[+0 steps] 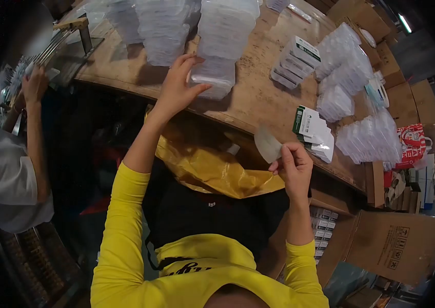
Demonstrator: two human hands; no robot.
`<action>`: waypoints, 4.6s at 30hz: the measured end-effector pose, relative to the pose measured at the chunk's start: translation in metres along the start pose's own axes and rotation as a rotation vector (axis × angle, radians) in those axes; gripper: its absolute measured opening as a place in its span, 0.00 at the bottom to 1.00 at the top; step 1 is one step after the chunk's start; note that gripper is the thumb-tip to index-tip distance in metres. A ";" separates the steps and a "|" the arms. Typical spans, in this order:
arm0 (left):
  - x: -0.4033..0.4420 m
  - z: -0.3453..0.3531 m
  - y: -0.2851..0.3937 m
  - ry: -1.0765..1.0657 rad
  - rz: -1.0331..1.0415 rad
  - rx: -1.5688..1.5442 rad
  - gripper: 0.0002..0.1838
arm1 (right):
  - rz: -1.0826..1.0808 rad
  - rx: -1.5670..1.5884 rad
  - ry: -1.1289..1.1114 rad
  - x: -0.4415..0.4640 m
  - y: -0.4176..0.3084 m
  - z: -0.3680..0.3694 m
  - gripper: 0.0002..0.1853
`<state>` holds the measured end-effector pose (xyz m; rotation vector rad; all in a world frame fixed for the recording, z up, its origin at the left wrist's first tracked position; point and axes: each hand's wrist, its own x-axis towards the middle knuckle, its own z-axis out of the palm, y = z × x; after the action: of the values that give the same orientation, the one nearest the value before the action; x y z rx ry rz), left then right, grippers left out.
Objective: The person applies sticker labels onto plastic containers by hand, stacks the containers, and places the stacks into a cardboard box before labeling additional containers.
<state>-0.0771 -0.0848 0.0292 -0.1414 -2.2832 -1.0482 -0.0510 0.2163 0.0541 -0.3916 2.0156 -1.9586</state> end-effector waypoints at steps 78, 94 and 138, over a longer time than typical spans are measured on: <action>-0.082 0.071 0.095 -0.193 -0.827 -1.253 0.08 | -0.964 -1.167 0.222 0.033 0.023 0.012 0.13; -0.084 0.069 0.094 -0.199 -0.789 -1.257 0.08 | -0.980 -1.151 0.181 0.030 0.021 0.013 0.13; -0.012 0.011 -0.016 -0.082 -0.133 -0.048 0.29 | -0.030 -0.082 0.002 0.014 0.007 0.005 0.07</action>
<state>-0.0782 -0.0860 0.0064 -0.0533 -2.3688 -1.1851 -0.0615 0.2062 0.0470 -0.4413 2.1081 -1.8989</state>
